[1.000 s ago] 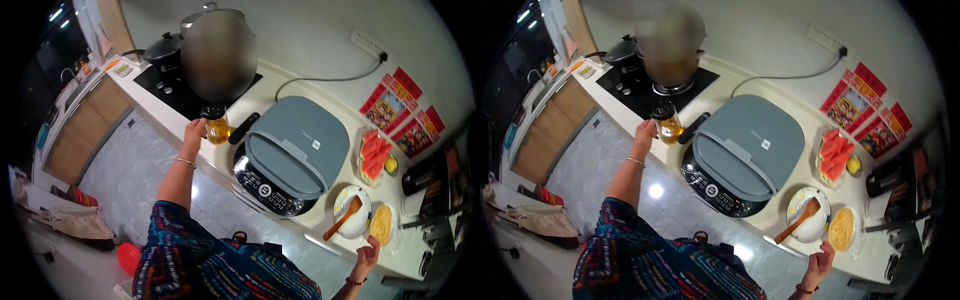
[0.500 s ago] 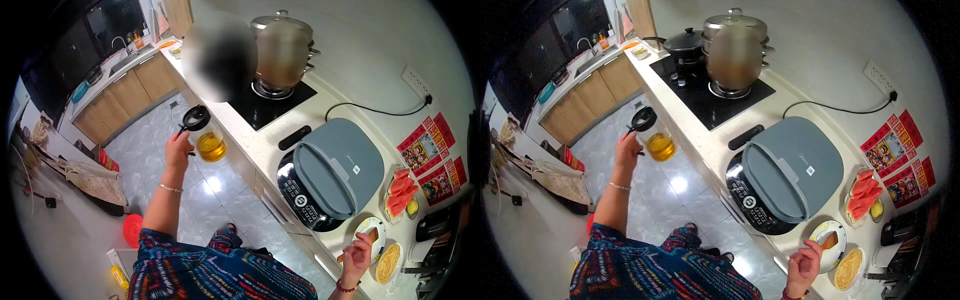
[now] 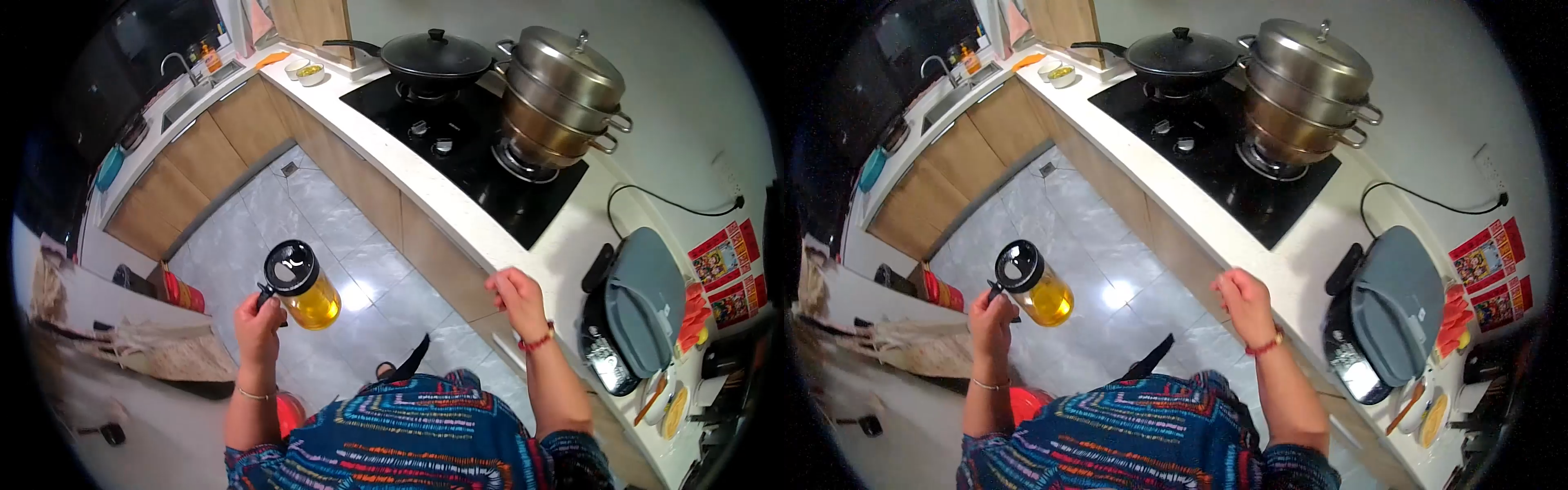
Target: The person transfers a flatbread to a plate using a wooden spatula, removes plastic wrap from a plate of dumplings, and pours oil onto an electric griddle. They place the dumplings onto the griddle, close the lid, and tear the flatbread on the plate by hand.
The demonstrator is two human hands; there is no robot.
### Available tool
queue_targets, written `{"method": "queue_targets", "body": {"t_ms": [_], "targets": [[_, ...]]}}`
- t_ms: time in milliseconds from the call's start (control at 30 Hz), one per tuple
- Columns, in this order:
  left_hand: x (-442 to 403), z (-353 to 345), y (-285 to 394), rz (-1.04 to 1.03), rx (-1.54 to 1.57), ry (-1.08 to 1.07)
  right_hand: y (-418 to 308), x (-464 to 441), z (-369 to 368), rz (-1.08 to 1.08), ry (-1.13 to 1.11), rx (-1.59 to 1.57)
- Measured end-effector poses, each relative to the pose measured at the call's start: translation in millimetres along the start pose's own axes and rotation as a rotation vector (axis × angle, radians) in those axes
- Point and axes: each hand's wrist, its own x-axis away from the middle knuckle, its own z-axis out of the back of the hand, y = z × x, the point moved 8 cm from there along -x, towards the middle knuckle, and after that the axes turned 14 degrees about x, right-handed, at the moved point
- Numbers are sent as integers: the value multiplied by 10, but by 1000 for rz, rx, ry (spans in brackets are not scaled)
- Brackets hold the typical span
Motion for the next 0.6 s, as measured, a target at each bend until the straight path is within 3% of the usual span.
{"method": "queue_targets", "body": {"t_ms": [200,333,467,533,600], "targets": [[-636,447,52,-10,9,109,-362,-1348,-623,33,-59,157],[-1133,568,69,-20,50,120,-406,-2322,-753,-57,6,164],[-1591,637,222,-89,28,152,-395,-3316,-816,57,119,615],[-1823,675,301,-123,55,123,-459,-3629,-872,-36,61,972],[-2040,735,342,-107,35,164,-315,-3931,-930,-146,-16,1113]]}}
